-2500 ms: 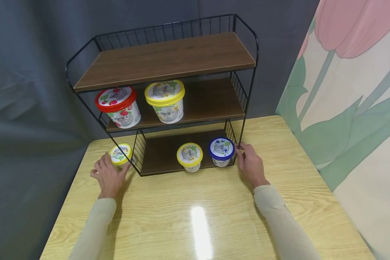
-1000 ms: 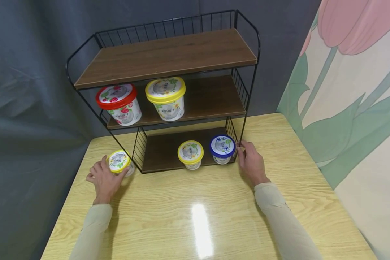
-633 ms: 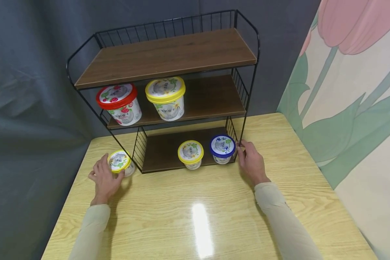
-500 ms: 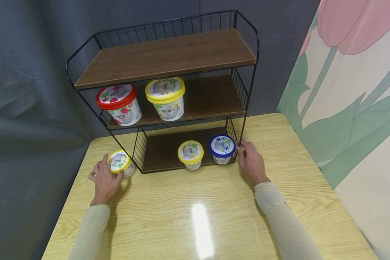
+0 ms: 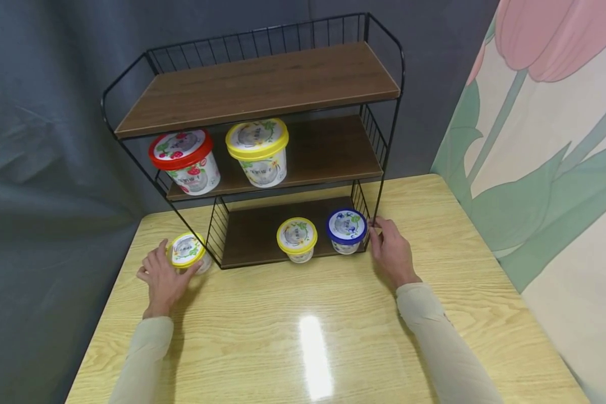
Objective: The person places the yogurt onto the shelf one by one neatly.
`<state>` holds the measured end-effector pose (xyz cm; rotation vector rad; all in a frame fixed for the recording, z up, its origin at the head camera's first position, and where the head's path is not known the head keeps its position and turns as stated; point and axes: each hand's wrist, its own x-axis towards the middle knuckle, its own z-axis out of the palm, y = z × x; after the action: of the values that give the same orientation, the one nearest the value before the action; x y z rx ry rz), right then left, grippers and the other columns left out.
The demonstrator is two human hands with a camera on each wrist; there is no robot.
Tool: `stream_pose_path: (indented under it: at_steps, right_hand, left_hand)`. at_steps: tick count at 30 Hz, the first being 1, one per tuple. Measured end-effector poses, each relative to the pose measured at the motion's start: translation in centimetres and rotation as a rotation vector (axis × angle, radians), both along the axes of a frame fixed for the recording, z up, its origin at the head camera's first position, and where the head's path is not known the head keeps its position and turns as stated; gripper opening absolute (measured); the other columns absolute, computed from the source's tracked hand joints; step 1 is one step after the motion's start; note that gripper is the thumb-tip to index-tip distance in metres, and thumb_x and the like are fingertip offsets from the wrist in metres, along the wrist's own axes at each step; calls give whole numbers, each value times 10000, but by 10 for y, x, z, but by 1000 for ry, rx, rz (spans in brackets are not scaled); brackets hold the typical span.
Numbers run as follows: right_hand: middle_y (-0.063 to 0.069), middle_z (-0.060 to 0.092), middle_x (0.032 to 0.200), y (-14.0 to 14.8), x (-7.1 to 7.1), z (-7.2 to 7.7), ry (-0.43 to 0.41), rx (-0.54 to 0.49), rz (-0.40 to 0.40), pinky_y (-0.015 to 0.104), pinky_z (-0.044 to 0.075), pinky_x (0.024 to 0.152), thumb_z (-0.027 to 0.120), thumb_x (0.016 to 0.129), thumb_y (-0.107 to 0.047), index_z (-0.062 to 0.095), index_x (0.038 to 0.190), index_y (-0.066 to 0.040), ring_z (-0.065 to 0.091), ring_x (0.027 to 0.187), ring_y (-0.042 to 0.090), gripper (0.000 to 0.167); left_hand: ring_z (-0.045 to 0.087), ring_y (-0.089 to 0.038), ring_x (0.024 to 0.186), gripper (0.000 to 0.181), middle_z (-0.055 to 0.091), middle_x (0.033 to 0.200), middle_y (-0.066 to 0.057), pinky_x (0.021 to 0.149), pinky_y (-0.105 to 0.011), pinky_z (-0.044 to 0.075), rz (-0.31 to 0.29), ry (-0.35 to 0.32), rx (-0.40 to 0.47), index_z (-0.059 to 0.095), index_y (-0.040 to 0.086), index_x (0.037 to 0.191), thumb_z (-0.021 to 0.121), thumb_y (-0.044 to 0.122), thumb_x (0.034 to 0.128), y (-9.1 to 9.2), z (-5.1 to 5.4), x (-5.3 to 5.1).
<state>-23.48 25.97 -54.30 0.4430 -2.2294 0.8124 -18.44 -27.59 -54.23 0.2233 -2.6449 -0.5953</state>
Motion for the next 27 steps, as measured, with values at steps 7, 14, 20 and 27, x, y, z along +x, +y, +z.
stream_pose_path:
  at_steps: [7, 14, 20, 27]
  right_hand:
    - [154, 660, 1052, 1, 0, -1, 4, -2, -10, 235, 434, 546, 652, 914, 6, 615, 1164, 44, 596, 706, 180, 255]
    - [155, 656, 1067, 0, -1, 0, -14, -2, -3, 335, 479, 541, 637, 931, -20, 608, 1181, 26, 602, 720, 185, 255]
    - [155, 658, 1052, -1, -2, 1, 4, 0, -5, 329, 474, 534, 642, 919, 0, 608, 1173, 25, 600, 708, 188, 257]
    - [158, 661, 1034, -1, -1, -1, 44, -3, -12, 283, 450, 528, 662, 894, 35, 610, 1161, 41, 595, 687, 185, 272]
  left_hand:
    - [259, -447, 1361, 938, 318, 1496, -254, 930, -624, 177, -147, 45, -3, 250, 83, 1531, 709, 453, 802, -4, 0, -2]
    - [290, -456, 1313, 881, 364, 1438, -271, 937, -625, 162, -144, 52, 18, 249, 81, 1531, 673, 403, 828, -5, -4, -1]
    - [265, -442, 1259, 989, 334, 1379, -293, 924, -616, 145, -75, 21, 35, 240, 102, 1533, 759, 505, 793, -3, -4, 0]
    - [234, -444, 1299, 1012, 290, 1427, -292, 941, -619, 136, -100, 8, 46, 209, 94, 1546, 746, 515, 799, -5, -3, 1]
